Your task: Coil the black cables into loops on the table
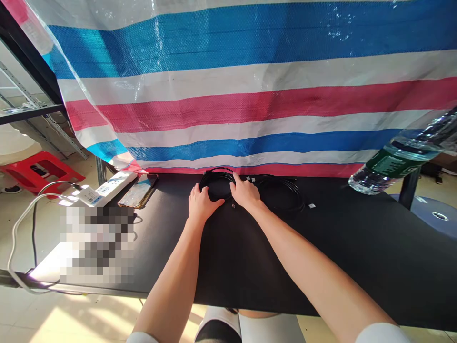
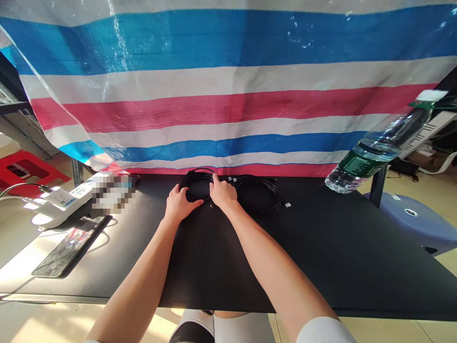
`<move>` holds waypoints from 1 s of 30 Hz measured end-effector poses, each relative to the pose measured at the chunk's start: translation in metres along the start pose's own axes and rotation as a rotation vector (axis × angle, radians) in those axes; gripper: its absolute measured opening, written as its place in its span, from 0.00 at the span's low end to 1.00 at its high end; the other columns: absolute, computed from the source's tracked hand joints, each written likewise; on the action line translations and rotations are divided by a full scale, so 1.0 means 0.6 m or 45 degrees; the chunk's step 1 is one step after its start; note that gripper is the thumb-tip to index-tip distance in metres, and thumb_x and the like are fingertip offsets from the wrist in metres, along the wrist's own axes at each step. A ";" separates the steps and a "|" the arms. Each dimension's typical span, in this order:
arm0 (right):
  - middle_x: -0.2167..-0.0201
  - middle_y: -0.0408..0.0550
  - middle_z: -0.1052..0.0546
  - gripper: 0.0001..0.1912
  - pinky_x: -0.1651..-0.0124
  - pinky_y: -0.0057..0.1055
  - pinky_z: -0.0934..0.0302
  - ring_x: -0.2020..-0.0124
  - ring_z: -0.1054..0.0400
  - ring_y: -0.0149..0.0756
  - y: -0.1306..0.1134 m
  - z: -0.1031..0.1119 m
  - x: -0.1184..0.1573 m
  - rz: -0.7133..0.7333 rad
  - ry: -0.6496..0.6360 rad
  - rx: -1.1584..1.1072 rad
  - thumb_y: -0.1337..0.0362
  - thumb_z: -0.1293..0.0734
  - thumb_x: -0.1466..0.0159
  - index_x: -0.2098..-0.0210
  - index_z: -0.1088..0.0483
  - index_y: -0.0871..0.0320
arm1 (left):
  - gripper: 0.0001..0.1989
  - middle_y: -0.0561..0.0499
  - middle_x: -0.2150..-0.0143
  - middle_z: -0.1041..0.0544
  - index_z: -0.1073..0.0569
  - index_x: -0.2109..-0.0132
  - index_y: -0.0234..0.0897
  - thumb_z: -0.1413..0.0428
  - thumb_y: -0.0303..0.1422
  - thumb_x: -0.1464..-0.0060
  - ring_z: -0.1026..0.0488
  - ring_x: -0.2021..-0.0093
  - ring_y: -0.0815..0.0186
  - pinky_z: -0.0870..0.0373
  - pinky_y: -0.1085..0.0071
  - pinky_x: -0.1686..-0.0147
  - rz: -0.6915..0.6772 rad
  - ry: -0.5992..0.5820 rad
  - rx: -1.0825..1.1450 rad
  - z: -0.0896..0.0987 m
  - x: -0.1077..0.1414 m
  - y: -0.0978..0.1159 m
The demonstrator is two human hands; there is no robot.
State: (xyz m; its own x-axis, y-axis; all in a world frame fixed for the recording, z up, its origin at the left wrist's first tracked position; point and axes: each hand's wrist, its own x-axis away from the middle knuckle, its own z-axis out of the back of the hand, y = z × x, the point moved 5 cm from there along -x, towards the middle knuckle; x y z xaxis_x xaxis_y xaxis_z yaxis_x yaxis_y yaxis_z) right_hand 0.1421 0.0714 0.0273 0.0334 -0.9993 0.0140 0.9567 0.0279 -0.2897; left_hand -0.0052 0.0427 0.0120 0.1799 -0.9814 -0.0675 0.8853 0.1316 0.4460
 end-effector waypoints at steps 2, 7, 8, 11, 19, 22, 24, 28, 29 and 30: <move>0.56 0.58 0.21 0.22 0.53 0.38 0.36 0.53 0.26 0.49 0.006 0.004 0.007 0.082 -0.020 0.034 0.60 0.44 0.32 0.40 0.35 0.54 | 0.27 0.37 0.34 0.38 0.26 0.46 0.39 0.37 0.41 0.55 0.46 0.33 0.44 0.44 0.49 0.39 -0.071 0.051 -0.022 0.002 0.002 0.005; 0.57 0.51 0.20 0.20 0.54 0.35 0.34 0.56 0.26 0.44 0.034 0.017 0.029 0.225 0.029 0.075 0.63 0.42 0.34 0.44 0.30 0.53 | 0.14 0.46 0.44 0.26 0.21 0.56 0.46 0.45 0.27 0.47 0.36 0.39 0.53 0.42 0.49 0.41 -0.442 -0.055 -0.050 -0.019 0.009 0.029; 0.58 0.50 0.20 0.21 0.55 0.34 0.34 0.57 0.25 0.43 0.042 0.019 0.034 0.269 0.063 0.074 0.64 0.42 0.34 0.44 0.30 0.53 | 0.15 0.46 0.47 0.24 0.21 0.55 0.46 0.46 0.26 0.47 0.33 0.41 0.54 0.41 0.50 0.41 -0.503 -0.083 -0.042 -0.025 0.011 0.033; 0.58 0.50 0.20 0.19 0.55 0.34 0.32 0.56 0.26 0.42 0.071 0.026 0.045 0.417 0.231 0.071 0.65 0.41 0.36 0.48 0.27 0.55 | 0.15 0.46 0.50 0.22 0.21 0.54 0.44 0.47 0.26 0.46 0.29 0.46 0.56 0.37 0.53 0.44 -0.647 -0.063 -0.007 -0.034 0.018 0.045; 0.49 0.55 0.24 0.20 0.45 0.44 0.35 0.45 0.33 0.47 0.117 0.011 0.075 0.805 0.550 -0.013 0.61 0.40 0.35 0.47 0.28 0.60 | 0.22 0.44 0.48 0.23 0.25 0.47 0.41 0.51 0.22 0.45 0.28 0.48 0.58 0.35 0.59 0.48 -0.720 0.020 -0.103 -0.041 0.026 0.082; 0.48 0.55 0.24 0.21 0.44 0.45 0.36 0.43 0.34 0.47 0.122 -0.003 0.084 0.809 0.577 -0.069 0.60 0.41 0.35 0.46 0.29 0.59 | 0.21 0.44 0.54 0.21 0.21 0.53 0.41 0.51 0.20 0.47 0.26 0.53 0.57 0.35 0.58 0.50 -0.650 0.014 -0.182 -0.041 0.022 0.083; 0.49 0.54 0.24 0.20 0.44 0.47 0.37 0.44 0.34 0.47 0.130 -0.005 0.085 0.765 0.623 -0.125 0.59 0.41 0.34 0.46 0.29 0.57 | 0.20 0.44 0.57 0.21 0.20 0.56 0.42 0.51 0.21 0.48 0.27 0.54 0.57 0.35 0.58 0.51 -0.629 0.030 -0.196 -0.040 0.021 0.083; 0.53 0.55 0.22 0.19 0.45 0.48 0.37 0.48 0.32 0.48 0.170 0.011 0.076 0.621 0.752 -0.224 0.57 0.40 0.36 0.51 0.27 0.57 | 0.16 0.43 0.58 0.23 0.19 0.58 0.43 0.48 0.24 0.48 0.28 0.54 0.55 0.35 0.57 0.52 -0.599 0.101 -0.183 -0.038 0.023 0.082; 0.55 0.55 0.22 0.18 0.45 0.48 0.37 0.49 0.31 0.48 0.185 0.018 0.073 0.572 0.785 -0.236 0.58 0.40 0.37 0.53 0.26 0.57 | 0.15 0.43 0.58 0.24 0.19 0.58 0.43 0.47 0.25 0.48 0.29 0.53 0.55 0.35 0.56 0.51 -0.586 0.126 -0.179 -0.037 0.023 0.081; 0.57 0.55 0.21 0.17 0.46 0.48 0.38 0.51 0.31 0.48 0.201 0.026 0.070 0.510 0.816 -0.242 0.58 0.39 0.37 0.56 0.25 0.57 | 0.14 0.43 0.57 0.24 0.19 0.59 0.43 0.47 0.26 0.47 0.29 0.52 0.55 0.35 0.55 0.51 -0.579 0.147 -0.174 -0.037 0.023 0.080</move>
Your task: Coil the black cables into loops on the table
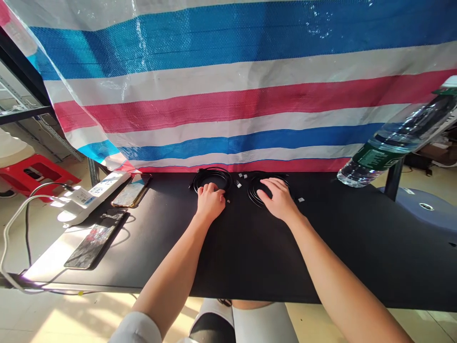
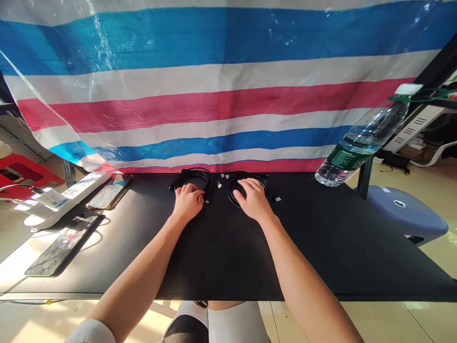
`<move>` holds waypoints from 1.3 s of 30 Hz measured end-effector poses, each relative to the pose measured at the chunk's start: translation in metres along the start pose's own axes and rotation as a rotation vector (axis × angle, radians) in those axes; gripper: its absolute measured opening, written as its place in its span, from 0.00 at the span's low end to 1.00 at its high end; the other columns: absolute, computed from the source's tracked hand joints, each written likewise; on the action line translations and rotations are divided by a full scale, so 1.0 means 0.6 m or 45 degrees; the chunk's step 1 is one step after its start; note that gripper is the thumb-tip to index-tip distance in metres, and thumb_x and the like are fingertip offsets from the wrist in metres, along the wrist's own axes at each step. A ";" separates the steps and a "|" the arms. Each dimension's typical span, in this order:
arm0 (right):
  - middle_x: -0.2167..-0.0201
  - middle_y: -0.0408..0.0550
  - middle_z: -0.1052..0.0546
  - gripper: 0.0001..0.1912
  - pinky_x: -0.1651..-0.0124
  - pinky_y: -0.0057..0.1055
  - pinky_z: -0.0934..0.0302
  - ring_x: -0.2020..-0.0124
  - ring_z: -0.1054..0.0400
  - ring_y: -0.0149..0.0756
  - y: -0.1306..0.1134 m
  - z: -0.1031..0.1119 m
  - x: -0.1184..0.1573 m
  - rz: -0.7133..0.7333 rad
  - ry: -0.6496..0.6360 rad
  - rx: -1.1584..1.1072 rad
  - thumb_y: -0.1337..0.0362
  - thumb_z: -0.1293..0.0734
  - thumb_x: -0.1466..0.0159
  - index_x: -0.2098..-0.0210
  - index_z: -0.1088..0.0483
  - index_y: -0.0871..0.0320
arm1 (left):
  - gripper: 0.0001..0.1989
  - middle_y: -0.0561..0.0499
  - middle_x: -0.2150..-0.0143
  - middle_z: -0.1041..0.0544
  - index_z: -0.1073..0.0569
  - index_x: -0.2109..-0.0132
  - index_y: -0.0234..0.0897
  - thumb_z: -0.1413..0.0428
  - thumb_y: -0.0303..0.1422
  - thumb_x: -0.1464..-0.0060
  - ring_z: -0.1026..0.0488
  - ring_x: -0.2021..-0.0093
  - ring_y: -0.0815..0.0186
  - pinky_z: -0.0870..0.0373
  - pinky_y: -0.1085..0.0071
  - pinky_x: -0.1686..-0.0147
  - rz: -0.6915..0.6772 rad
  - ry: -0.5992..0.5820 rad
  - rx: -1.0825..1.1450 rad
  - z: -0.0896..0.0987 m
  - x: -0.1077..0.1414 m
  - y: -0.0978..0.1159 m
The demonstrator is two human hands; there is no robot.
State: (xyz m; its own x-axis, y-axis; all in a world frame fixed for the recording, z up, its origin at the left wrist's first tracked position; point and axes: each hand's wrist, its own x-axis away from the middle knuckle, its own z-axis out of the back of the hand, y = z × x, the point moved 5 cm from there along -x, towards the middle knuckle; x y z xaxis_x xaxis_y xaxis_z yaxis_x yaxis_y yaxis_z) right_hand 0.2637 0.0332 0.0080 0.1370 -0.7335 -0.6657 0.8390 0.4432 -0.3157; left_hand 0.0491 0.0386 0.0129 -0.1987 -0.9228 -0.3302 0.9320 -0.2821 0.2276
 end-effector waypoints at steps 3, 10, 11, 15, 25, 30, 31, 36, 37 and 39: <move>0.61 0.56 0.21 0.14 0.48 0.48 0.38 0.56 0.30 0.49 0.052 0.034 -0.002 -0.282 0.073 0.142 0.61 0.38 0.41 0.61 0.24 0.58 | 0.12 0.45 0.57 0.25 0.19 0.60 0.45 0.45 0.28 0.47 0.29 0.53 0.55 0.35 0.55 0.50 -0.017 0.016 0.017 0.001 0.002 -0.005; 0.64 0.59 0.21 0.15 0.59 0.42 0.35 0.59 0.27 0.52 0.101 0.078 0.014 -1.138 -0.284 0.396 0.58 0.33 0.45 0.63 0.22 0.59 | 0.18 0.44 0.54 0.25 0.25 0.48 0.45 0.45 0.29 0.47 0.29 0.53 0.56 0.36 0.55 0.50 -0.017 0.051 0.092 0.006 0.009 -0.011; 0.64 0.58 0.21 0.15 0.61 0.40 0.35 0.59 0.27 0.51 0.098 0.079 0.015 -1.194 -0.332 0.389 0.57 0.33 0.45 0.64 0.22 0.58 | 0.20 0.43 0.53 0.26 0.26 0.46 0.44 0.44 0.30 0.47 0.29 0.52 0.55 0.36 0.55 0.50 0.014 0.073 0.110 0.008 0.009 -0.012; 0.64 0.57 0.20 0.13 0.61 0.36 0.36 0.58 0.26 0.49 0.094 0.079 0.015 -1.230 -0.400 0.369 0.59 0.32 0.46 0.65 0.22 0.58 | 0.21 0.42 0.50 0.26 0.29 0.45 0.41 0.43 0.34 0.48 0.30 0.47 0.53 0.37 0.53 0.47 0.152 0.181 0.242 0.015 0.011 -0.021; 0.90 0.38 0.38 0.13 0.82 0.27 0.49 0.85 0.40 0.31 0.123 0.060 0.025 -1.366 0.087 -0.562 0.60 0.31 0.49 0.83 0.36 0.55 | 0.19 0.45 0.53 0.25 0.28 0.54 0.41 0.38 0.40 0.54 0.27 0.49 0.54 0.33 0.54 0.49 0.420 0.344 0.665 0.019 0.010 -0.054; 0.86 0.41 0.31 0.16 0.88 0.22 0.58 0.87 0.46 0.25 0.117 0.052 0.023 -1.416 0.120 -1.130 0.60 0.26 0.53 0.81 0.39 0.55 | 0.17 0.45 0.54 0.25 0.28 0.56 0.40 0.39 0.40 0.52 0.27 0.50 0.55 0.33 0.54 0.48 0.375 0.332 0.700 0.019 0.011 -0.049; 0.84 0.43 0.28 0.17 0.88 0.22 0.59 0.88 0.46 0.25 0.115 0.050 0.022 -1.418 0.083 -1.202 0.58 0.27 0.51 0.81 0.39 0.56 | 0.16 0.45 0.54 0.25 0.28 0.56 0.40 0.40 0.40 0.52 0.27 0.51 0.55 0.33 0.54 0.48 0.365 0.331 0.703 0.019 0.011 -0.048; 0.82 0.46 0.25 0.13 0.89 0.21 0.59 0.88 0.47 0.23 0.116 0.050 0.029 -1.505 0.104 -1.262 0.62 0.29 0.46 0.81 0.37 0.57 | 0.12 0.46 0.56 0.25 0.28 0.58 0.39 0.42 0.39 0.50 0.26 0.54 0.57 0.32 0.55 0.50 0.352 0.347 0.693 0.022 0.011 -0.045; 0.82 0.45 0.26 0.12 0.88 0.21 0.58 0.88 0.47 0.23 0.118 0.051 0.031 -1.503 0.135 -1.230 0.65 0.28 0.49 0.81 0.36 0.58 | 0.12 0.46 0.57 0.25 0.28 0.59 0.39 0.42 0.39 0.50 0.26 0.54 0.57 0.32 0.55 0.51 0.352 0.346 0.693 0.022 0.011 -0.045; 0.85 0.42 0.29 0.10 0.88 0.21 0.56 0.88 0.46 0.23 0.123 0.051 0.034 -1.487 0.173 -1.142 0.69 0.27 0.54 0.81 0.34 0.58 | 0.12 0.46 0.57 0.25 0.27 0.59 0.39 0.42 0.39 0.50 0.26 0.55 0.57 0.31 0.55 0.52 0.343 0.342 0.697 0.023 0.010 -0.045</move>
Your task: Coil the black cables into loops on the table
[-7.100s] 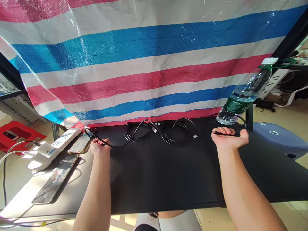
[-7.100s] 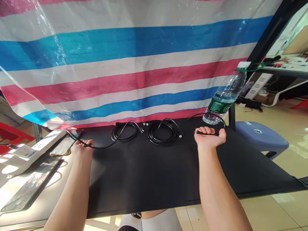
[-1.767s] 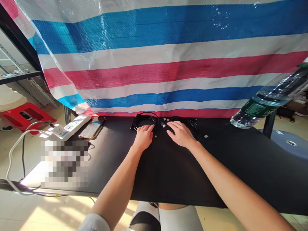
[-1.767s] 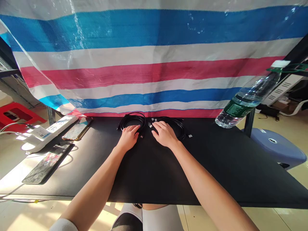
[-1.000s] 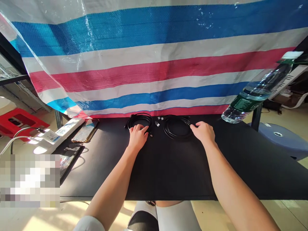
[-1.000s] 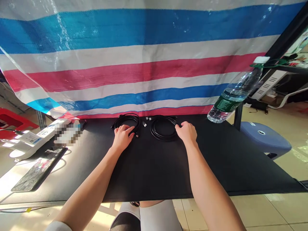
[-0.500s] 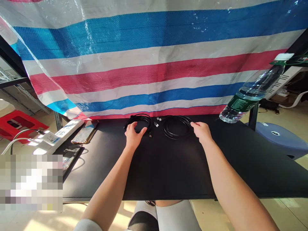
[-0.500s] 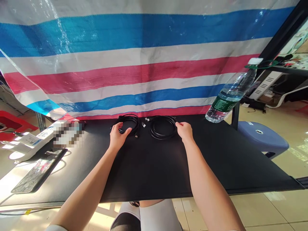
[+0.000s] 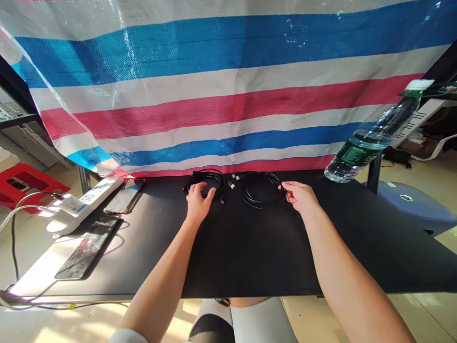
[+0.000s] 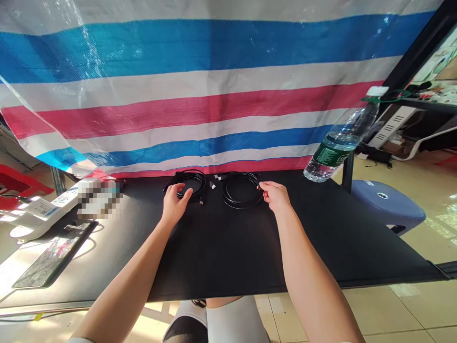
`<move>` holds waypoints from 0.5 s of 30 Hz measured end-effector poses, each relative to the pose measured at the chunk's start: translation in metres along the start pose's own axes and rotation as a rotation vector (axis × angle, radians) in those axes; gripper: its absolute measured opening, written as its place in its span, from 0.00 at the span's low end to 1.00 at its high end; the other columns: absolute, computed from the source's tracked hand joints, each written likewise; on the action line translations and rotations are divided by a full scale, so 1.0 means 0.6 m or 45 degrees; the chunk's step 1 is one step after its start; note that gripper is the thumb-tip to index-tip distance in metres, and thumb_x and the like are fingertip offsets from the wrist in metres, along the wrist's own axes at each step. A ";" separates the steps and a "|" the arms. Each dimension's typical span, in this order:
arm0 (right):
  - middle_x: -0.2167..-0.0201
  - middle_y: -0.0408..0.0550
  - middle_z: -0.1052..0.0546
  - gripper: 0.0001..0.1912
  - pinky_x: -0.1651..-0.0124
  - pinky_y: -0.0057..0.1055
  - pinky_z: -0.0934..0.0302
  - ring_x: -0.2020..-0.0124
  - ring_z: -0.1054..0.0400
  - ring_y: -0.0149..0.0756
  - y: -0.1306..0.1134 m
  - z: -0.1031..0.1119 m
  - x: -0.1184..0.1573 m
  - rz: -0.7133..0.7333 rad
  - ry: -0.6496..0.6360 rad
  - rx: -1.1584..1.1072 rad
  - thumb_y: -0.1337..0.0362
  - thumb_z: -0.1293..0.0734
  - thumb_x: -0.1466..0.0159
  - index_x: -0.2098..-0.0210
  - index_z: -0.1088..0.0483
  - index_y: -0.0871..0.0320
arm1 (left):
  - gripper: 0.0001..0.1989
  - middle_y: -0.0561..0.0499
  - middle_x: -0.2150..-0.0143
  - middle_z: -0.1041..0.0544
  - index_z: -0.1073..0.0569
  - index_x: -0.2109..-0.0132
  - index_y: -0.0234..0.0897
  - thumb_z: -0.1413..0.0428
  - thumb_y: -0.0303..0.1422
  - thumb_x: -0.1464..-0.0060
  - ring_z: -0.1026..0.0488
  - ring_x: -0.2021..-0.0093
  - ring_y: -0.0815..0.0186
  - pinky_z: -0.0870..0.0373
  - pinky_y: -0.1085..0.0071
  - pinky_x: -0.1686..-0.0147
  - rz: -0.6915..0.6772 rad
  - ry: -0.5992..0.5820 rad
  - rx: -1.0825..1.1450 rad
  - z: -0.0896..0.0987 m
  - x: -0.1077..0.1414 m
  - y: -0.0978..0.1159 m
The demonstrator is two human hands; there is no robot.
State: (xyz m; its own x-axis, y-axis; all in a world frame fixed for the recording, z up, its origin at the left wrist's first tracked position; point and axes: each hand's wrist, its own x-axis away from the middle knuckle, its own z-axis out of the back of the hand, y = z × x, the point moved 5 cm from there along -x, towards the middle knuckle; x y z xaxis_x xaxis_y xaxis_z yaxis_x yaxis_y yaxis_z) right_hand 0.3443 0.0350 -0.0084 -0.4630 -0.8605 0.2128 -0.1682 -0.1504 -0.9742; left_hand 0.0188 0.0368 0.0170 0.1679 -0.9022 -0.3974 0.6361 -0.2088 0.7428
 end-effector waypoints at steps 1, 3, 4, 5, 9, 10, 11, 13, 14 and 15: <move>0.87 0.41 0.31 0.10 0.87 0.22 0.55 0.88 0.46 0.24 0.002 0.003 -0.002 0.024 0.030 0.045 0.71 0.26 0.56 0.82 0.33 0.58 | 0.11 0.46 0.57 0.25 0.27 0.60 0.39 0.42 0.38 0.50 0.26 0.55 0.57 0.31 0.55 0.52 -0.005 -0.004 0.004 0.000 0.000 0.000; 0.89 0.38 0.34 0.11 0.86 0.23 0.52 0.87 0.43 0.26 0.004 0.008 -0.008 0.085 0.100 0.153 0.72 0.26 0.60 0.82 0.33 0.58 | 0.11 0.46 0.57 0.25 0.27 0.60 0.40 0.42 0.38 0.51 0.26 0.55 0.57 0.31 0.55 0.52 -0.012 -0.012 0.012 -0.001 0.000 0.000; 0.89 0.38 0.34 0.11 0.86 0.24 0.50 0.86 0.41 0.27 0.004 0.011 -0.012 0.115 0.137 0.200 0.72 0.26 0.61 0.81 0.32 0.58 | 0.11 0.46 0.57 0.25 0.27 0.60 0.40 0.42 0.38 0.51 0.26 0.55 0.57 0.31 0.55 0.52 -0.014 -0.016 0.015 -0.001 0.000 0.000; 0.87 0.38 0.32 0.12 0.85 0.24 0.48 0.85 0.39 0.29 0.004 0.014 -0.014 0.144 0.173 0.230 0.72 0.26 0.62 0.80 0.32 0.58 | 0.11 0.46 0.56 0.25 0.28 0.60 0.40 0.42 0.38 0.51 0.26 0.55 0.57 0.31 0.56 0.53 -0.014 -0.020 0.016 -0.002 0.000 0.000; 0.79 0.41 0.25 0.21 0.78 0.26 0.40 0.76 0.31 0.33 -0.005 0.013 -0.016 0.318 0.236 0.190 0.69 0.26 0.62 0.67 0.27 0.59 | 0.11 0.46 0.56 0.25 0.28 0.60 0.40 0.42 0.37 0.51 0.26 0.55 0.57 0.30 0.56 0.53 -0.015 -0.028 0.005 -0.003 0.000 -0.003; 0.78 0.42 0.24 0.22 0.77 0.26 0.39 0.75 0.30 0.34 -0.010 0.010 -0.014 0.390 0.224 0.164 0.66 0.26 0.61 0.64 0.26 0.59 | 0.11 0.46 0.56 0.25 0.28 0.59 0.40 0.42 0.37 0.51 0.26 0.55 0.57 0.30 0.56 0.53 -0.019 -0.027 -0.001 -0.004 0.000 -0.005; 0.76 0.43 0.24 0.22 0.77 0.27 0.39 0.74 0.30 0.34 -0.015 0.005 -0.010 0.467 0.201 0.143 0.63 0.26 0.59 0.63 0.25 0.60 | 0.12 0.46 0.56 0.25 0.28 0.59 0.40 0.42 0.37 0.51 0.26 0.55 0.57 0.30 0.56 0.52 -0.029 -0.023 -0.008 -0.004 0.000 -0.005; 0.75 0.44 0.24 0.21 0.78 0.27 0.40 0.75 0.32 0.33 -0.026 -0.005 0.002 0.594 0.141 0.096 0.57 0.27 0.55 0.62 0.24 0.59 | 0.14 0.45 0.55 0.25 0.28 0.56 0.40 0.42 0.37 0.51 0.26 0.52 0.56 0.31 0.55 0.50 -0.079 -0.008 -0.020 -0.004 0.001 -0.005; 0.75 0.44 0.24 0.22 0.79 0.27 0.41 0.77 0.33 0.31 -0.031 -0.010 0.010 0.638 0.111 0.063 0.55 0.28 0.54 0.62 0.23 0.58 | 0.16 0.45 0.54 0.25 0.28 0.54 0.40 0.42 0.38 0.51 0.27 0.50 0.55 0.32 0.54 0.48 -0.119 0.000 -0.023 -0.004 0.002 -0.002; 0.76 0.44 0.25 0.22 0.80 0.27 0.43 0.79 0.36 0.30 -0.037 -0.015 0.019 0.672 0.076 0.024 0.53 0.28 0.54 0.62 0.23 0.57 | 0.18 0.44 0.52 0.26 0.29 0.52 0.40 0.41 0.39 0.51 0.28 0.48 0.55 0.33 0.54 0.46 -0.164 0.004 -0.019 -0.004 0.004 0.002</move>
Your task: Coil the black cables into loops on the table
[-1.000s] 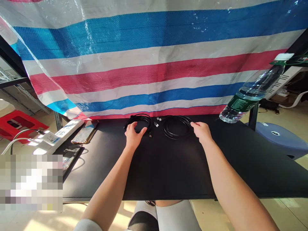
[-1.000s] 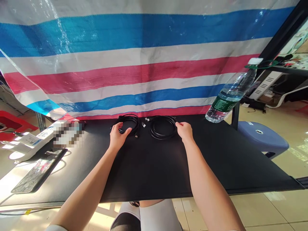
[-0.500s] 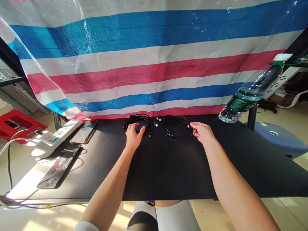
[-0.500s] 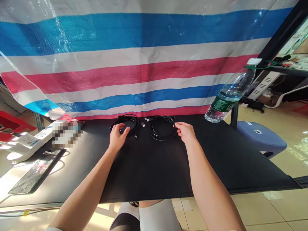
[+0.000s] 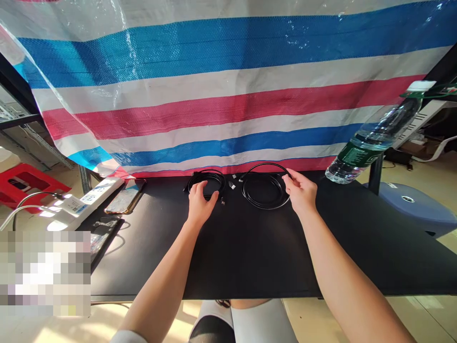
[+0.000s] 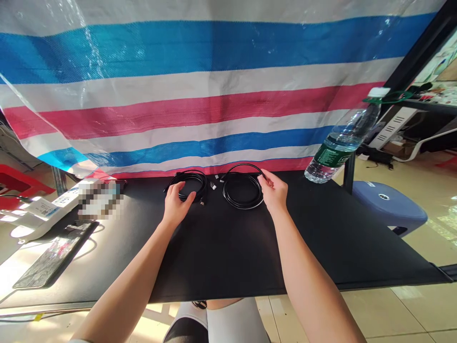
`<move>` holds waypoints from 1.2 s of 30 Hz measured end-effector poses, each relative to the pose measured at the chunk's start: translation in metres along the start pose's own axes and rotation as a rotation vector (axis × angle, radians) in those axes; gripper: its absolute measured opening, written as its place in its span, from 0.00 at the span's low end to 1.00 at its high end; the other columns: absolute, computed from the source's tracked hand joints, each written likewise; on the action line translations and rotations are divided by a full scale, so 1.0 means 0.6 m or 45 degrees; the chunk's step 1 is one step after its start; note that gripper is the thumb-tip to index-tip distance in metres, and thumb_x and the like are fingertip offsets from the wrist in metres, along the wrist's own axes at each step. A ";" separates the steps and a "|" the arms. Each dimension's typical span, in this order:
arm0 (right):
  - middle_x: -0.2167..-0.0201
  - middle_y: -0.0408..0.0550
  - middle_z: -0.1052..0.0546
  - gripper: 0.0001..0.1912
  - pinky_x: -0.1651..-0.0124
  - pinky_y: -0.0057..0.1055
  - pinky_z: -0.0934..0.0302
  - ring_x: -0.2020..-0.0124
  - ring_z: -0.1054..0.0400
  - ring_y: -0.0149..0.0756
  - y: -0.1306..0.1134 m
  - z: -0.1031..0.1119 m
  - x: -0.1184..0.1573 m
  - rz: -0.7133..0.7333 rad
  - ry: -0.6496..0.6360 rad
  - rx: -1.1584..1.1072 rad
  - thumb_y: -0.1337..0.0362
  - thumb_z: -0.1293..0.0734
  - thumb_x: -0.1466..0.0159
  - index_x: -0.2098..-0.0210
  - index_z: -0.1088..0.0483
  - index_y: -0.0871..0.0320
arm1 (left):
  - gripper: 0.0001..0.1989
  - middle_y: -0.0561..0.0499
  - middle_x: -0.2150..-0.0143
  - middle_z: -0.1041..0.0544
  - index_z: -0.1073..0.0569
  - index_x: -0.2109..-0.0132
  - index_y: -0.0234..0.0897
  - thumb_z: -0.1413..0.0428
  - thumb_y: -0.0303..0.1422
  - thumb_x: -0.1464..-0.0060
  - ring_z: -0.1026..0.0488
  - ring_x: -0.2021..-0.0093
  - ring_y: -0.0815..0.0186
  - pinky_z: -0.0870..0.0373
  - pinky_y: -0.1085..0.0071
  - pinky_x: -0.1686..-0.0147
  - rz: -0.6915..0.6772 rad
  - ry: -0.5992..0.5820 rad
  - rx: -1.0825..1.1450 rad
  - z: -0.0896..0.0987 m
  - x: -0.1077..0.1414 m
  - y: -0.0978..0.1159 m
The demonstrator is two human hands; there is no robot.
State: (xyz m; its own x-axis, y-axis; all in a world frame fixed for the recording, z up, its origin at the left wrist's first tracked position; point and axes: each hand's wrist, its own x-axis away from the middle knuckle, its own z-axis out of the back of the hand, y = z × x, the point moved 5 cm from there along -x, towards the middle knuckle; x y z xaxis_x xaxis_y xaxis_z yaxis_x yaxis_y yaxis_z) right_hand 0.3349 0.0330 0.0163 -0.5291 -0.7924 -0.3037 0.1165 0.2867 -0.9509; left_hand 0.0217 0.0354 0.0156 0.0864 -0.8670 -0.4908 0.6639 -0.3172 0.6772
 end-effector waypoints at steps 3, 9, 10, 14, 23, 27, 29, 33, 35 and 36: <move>0.77 0.43 0.25 0.21 0.82 0.27 0.47 0.82 0.41 0.27 -0.033 -0.014 0.017 0.079 -0.105 -0.155 0.52 0.27 0.54 0.64 0.23 0.56 | 0.25 0.42 0.47 0.27 0.31 0.47 0.40 0.41 0.42 0.52 0.31 0.43 0.54 0.35 0.53 0.43 -0.128 -0.049 0.068 -0.006 0.008 0.023; 0.75 0.45 0.23 0.20 0.81 0.29 0.46 0.82 0.40 0.28 -0.066 -0.033 0.045 0.152 -0.334 -0.165 0.49 0.27 0.54 0.65 0.22 0.54 | 0.16 0.46 0.61 0.22 0.26 0.55 0.39 0.45 0.43 0.47 0.25 0.60 0.60 0.28 0.64 0.60 -0.079 -0.462 0.516 -0.041 0.044 0.093; 0.74 0.46 0.22 0.22 0.79 0.30 0.43 0.81 0.38 0.30 -0.064 -0.033 0.045 0.167 -0.361 -0.137 0.47 0.27 0.53 0.65 0.22 0.54 | 0.14 0.48 0.68 0.23 0.26 0.58 0.38 0.47 0.42 0.45 0.26 0.66 0.63 0.29 0.67 0.65 -0.011 -0.512 0.584 -0.046 0.048 0.098; 0.68 0.54 0.21 0.29 0.72 0.33 0.36 0.72 0.30 0.36 -0.041 -0.006 0.017 0.237 -0.206 0.069 0.39 0.40 0.43 0.64 0.22 0.58 | 0.12 0.58 0.81 0.35 0.29 0.69 0.38 0.46 0.42 0.46 0.38 0.79 0.72 0.40 0.75 0.78 0.182 -0.396 0.680 -0.036 0.041 0.091; 0.66 0.52 0.19 0.12 0.57 0.40 0.32 0.67 0.26 0.42 0.044 0.029 -0.025 0.157 -0.290 0.953 0.66 0.35 0.48 0.65 0.22 0.56 | 0.25 0.60 0.86 0.46 0.42 0.82 0.38 0.41 0.47 0.50 0.47 0.86 0.76 0.48 0.77 0.85 0.396 0.111 1.220 0.041 -0.009 0.041; 0.64 0.52 0.19 0.15 0.59 0.41 0.32 0.64 0.25 0.46 0.053 0.025 -0.023 0.184 -0.306 1.156 0.69 0.34 0.50 0.63 0.22 0.55 | 0.23 0.62 0.87 0.48 0.40 0.79 0.38 0.45 0.47 0.45 0.51 0.89 0.76 0.52 0.78 0.88 0.589 0.314 1.455 0.059 -0.017 0.020; 0.63 0.52 0.19 0.18 0.58 0.41 0.33 0.61 0.26 0.49 0.052 0.026 -0.023 0.203 -0.284 1.247 0.70 0.33 0.52 0.62 0.22 0.55 | 0.23 0.63 0.87 0.50 0.41 0.79 0.39 0.47 0.47 0.43 0.53 0.89 0.76 0.53 0.78 0.88 0.657 0.401 1.554 0.071 -0.022 0.001; 0.68 0.53 0.20 0.09 0.59 0.39 0.34 0.62 0.25 0.49 0.055 0.028 -0.027 0.071 -0.322 1.241 0.60 0.34 0.44 0.68 0.22 0.54 | 0.26 0.62 0.87 0.55 0.48 0.80 0.40 0.53 0.47 0.39 0.55 0.89 0.75 0.54 0.77 0.88 0.729 0.527 1.722 0.104 -0.032 -0.042; 0.72 0.54 0.20 0.18 0.60 0.38 0.35 0.61 0.25 0.49 0.057 0.031 -0.028 -0.015 -0.326 1.155 0.53 0.40 0.38 0.73 0.22 0.54 | 0.26 0.62 0.87 0.56 0.50 0.81 0.39 0.56 0.46 0.37 0.55 0.89 0.75 0.54 0.77 0.88 0.759 0.584 1.769 0.119 -0.033 -0.057; 0.73 0.54 0.20 0.22 0.59 0.37 0.35 0.60 0.25 0.49 0.057 0.032 -0.029 -0.036 -0.315 1.108 0.50 0.42 0.37 0.74 0.22 0.54 | 0.26 0.62 0.87 0.56 0.50 0.81 0.39 0.58 0.45 0.36 0.55 0.89 0.75 0.54 0.77 0.88 0.788 0.612 1.791 0.124 -0.033 -0.060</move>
State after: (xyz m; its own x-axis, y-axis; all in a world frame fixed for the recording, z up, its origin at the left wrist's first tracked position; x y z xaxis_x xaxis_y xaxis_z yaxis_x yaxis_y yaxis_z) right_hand 0.3644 0.0464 -0.0119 -0.3577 -0.9147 -0.1880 0.7537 -0.1639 -0.6365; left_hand -0.0591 0.0353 0.0413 0.4621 -0.8810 0.1016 -0.7116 -0.2999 0.6353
